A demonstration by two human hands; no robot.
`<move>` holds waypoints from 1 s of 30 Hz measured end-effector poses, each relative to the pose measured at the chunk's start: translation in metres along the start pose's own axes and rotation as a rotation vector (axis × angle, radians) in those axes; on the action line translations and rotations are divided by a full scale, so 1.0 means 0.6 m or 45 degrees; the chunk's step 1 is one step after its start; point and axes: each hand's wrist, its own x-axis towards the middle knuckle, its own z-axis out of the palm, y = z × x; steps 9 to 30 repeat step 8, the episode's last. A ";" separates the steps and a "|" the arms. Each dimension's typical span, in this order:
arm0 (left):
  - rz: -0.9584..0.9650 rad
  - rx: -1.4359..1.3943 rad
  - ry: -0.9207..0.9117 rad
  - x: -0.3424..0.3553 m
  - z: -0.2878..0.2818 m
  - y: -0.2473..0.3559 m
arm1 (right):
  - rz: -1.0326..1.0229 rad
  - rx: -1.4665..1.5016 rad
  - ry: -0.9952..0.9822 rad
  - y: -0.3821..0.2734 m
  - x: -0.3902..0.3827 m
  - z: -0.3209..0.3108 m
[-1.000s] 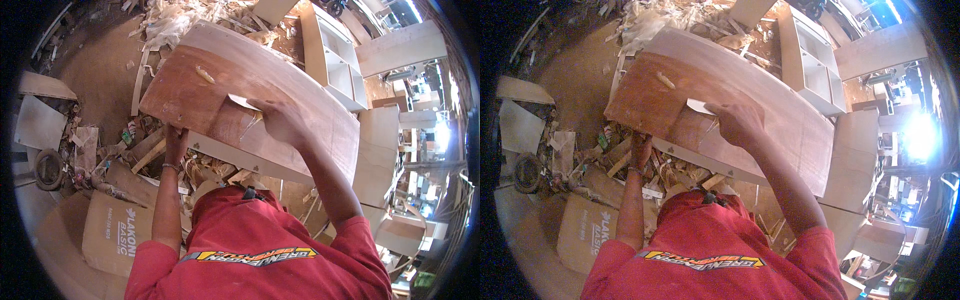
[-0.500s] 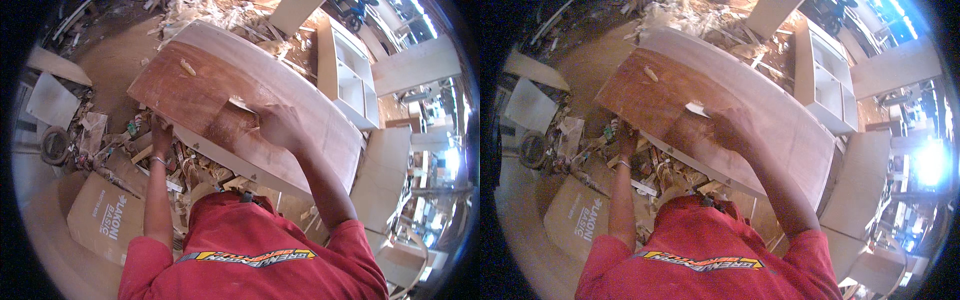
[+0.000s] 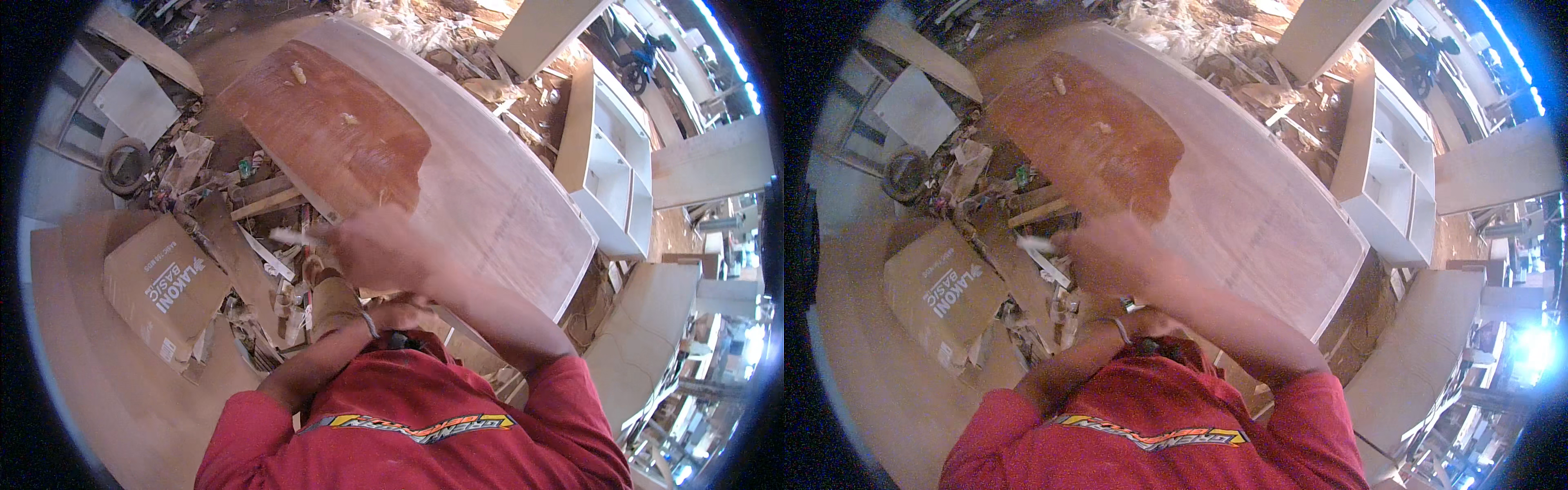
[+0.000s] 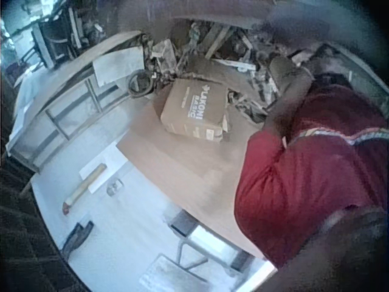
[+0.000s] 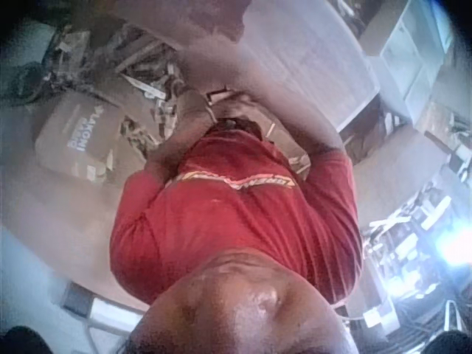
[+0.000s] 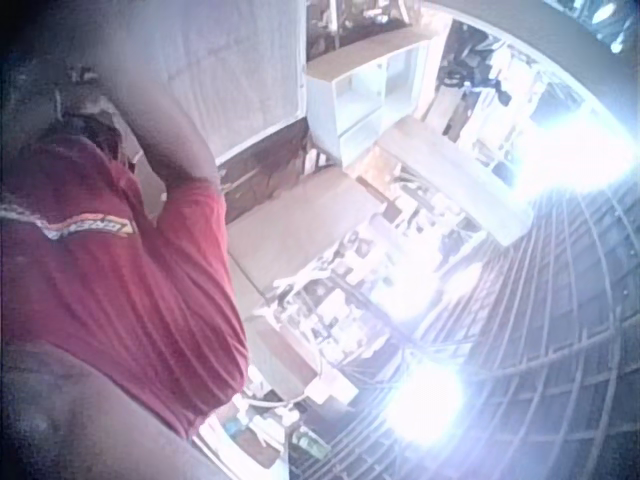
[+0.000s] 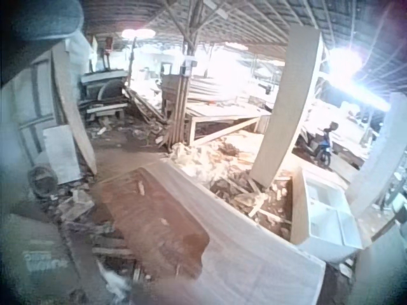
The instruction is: The person sands the surface of a wooden cabinet with a power sander, applies liquid glue from a bottle to a laminate sheet, and spreads the glue evenly with a scraper.
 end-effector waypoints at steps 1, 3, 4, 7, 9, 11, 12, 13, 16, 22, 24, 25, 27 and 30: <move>0.031 0.123 -0.086 0.010 0.042 -0.007 | 0.162 -0.085 0.035 0.010 -0.012 -0.015; 0.173 0.276 -0.251 0.023 0.117 0.019 | 0.253 -0.110 0.224 0.080 -0.030 -0.050; 0.047 0.146 -0.478 0.029 0.140 0.063 | 0.301 -0.118 0.278 0.144 -0.031 -0.047; 0.163 0.184 -0.494 0.041 0.181 0.050 | 0.375 -0.220 0.198 0.196 -0.032 -0.005; 0.281 0.272 -0.375 0.048 0.193 0.000 | 0.376 -0.270 0.133 0.189 -0.027 -0.001; 0.281 0.272 -0.375 0.048 0.193 0.000 | 0.376 -0.270 0.133 0.189 -0.027 -0.001; 0.281 0.272 -0.375 0.048 0.193 0.000 | 0.376 -0.270 0.133 0.189 -0.027 -0.001; 0.281 0.272 -0.375 0.048 0.193 0.000 | 0.376 -0.270 0.133 0.189 -0.027 -0.001; 0.281 0.272 -0.375 0.048 0.193 0.000 | 0.376 -0.270 0.133 0.189 -0.027 -0.001; 0.281 0.272 -0.375 0.048 0.193 0.000 | 0.376 -0.270 0.133 0.189 -0.027 -0.001; 0.281 0.272 -0.375 0.048 0.193 0.000 | 0.376 -0.270 0.133 0.189 -0.027 -0.001; 0.281 0.272 -0.375 0.048 0.193 0.000 | 0.376 -0.270 0.133 0.189 -0.027 -0.001; 0.281 0.272 -0.375 0.048 0.193 0.000 | 0.376 -0.270 0.133 0.189 -0.027 -0.001; 0.281 0.272 -0.375 0.048 0.193 0.000 | 0.376 -0.270 0.133 0.189 -0.027 -0.001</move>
